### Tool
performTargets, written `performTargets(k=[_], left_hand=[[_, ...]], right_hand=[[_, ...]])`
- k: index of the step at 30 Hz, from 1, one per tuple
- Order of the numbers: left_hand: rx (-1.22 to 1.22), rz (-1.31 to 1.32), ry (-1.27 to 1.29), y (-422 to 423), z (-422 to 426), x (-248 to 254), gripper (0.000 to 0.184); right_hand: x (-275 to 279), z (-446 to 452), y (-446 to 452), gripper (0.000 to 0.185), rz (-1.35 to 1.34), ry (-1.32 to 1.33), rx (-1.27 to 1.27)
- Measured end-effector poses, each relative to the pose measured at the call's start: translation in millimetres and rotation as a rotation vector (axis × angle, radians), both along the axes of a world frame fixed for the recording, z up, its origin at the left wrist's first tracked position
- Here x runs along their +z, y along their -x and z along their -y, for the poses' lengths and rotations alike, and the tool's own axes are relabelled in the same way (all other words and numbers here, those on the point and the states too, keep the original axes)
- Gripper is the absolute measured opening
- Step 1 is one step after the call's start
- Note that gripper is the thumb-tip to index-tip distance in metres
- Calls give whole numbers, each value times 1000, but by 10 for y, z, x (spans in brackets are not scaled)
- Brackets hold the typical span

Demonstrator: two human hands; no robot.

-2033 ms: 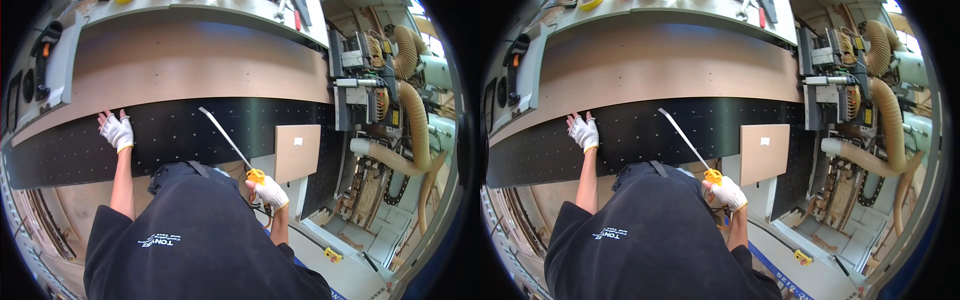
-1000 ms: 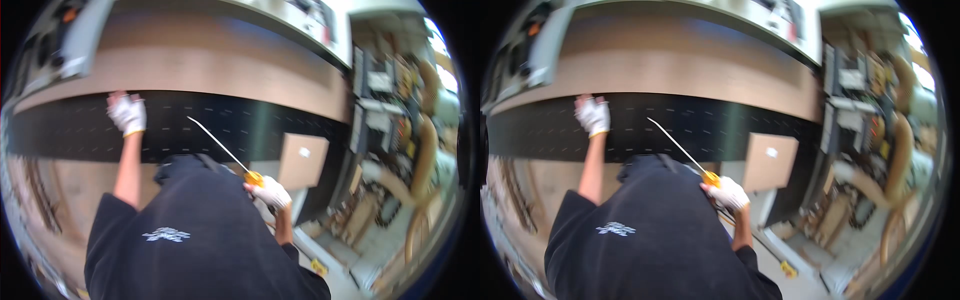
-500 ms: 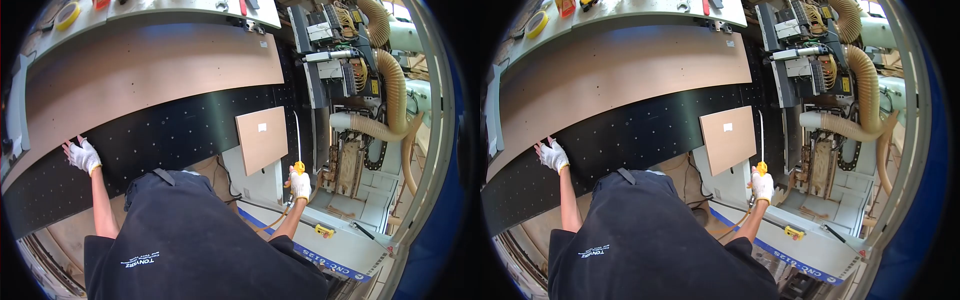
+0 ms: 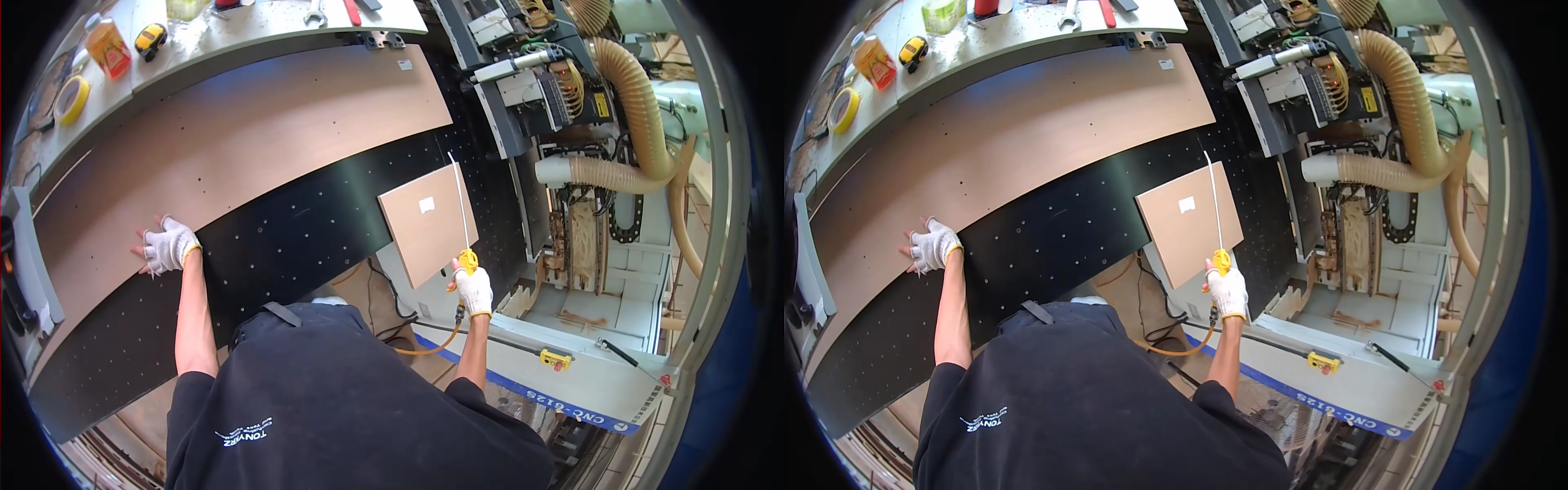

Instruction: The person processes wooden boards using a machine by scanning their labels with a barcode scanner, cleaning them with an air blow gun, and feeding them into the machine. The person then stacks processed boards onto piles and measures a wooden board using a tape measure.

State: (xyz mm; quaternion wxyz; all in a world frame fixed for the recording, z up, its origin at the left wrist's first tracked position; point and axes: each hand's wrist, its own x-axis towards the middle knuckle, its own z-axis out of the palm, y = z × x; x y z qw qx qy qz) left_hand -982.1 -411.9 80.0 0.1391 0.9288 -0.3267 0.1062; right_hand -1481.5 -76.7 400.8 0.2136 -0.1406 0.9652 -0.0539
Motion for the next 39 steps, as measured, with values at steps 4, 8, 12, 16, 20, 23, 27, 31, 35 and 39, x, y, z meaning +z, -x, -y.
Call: performTargets(k=[4,8,12,16,20,23,27,31,35,39], left_hand=[[33,33,49,-79,23,-311,74],[32,-6,-69,-147,58,-353,74],[33,-52,-49,-60,22,-159,75],[-69,-45,-169,-99,-164,-69,77],[-388,-119,-251,-145,-620,-184,74],[-452,-56,-189,688,-1344,-80,78],[-522,47,-367,1553,-1992,-103,76],[-799,-39,-496,2308,-2125,404,72],[-987,-110,-511,2237,-1966,567,74],[-778,-248,-457,2167,-1604,606,81]], right_hand=[[-132,-333,144,52,96,63,-43],[174,-813,213,53,58,-97,-168],[-46,-2075,785,55,28,-250,-310],[-226,-3143,1240,53,110,-293,-544],[-611,-3776,1806,55,75,-245,-669],[-817,-3877,2191,64,-45,-127,-561],[-997,-3829,2617,76,-179,-130,-634],[-1701,-4508,3118,65,-340,31,-608],[-2388,-4983,3481,38,-380,552,-903],[-2329,-4512,3196,66,-504,130,-989]])
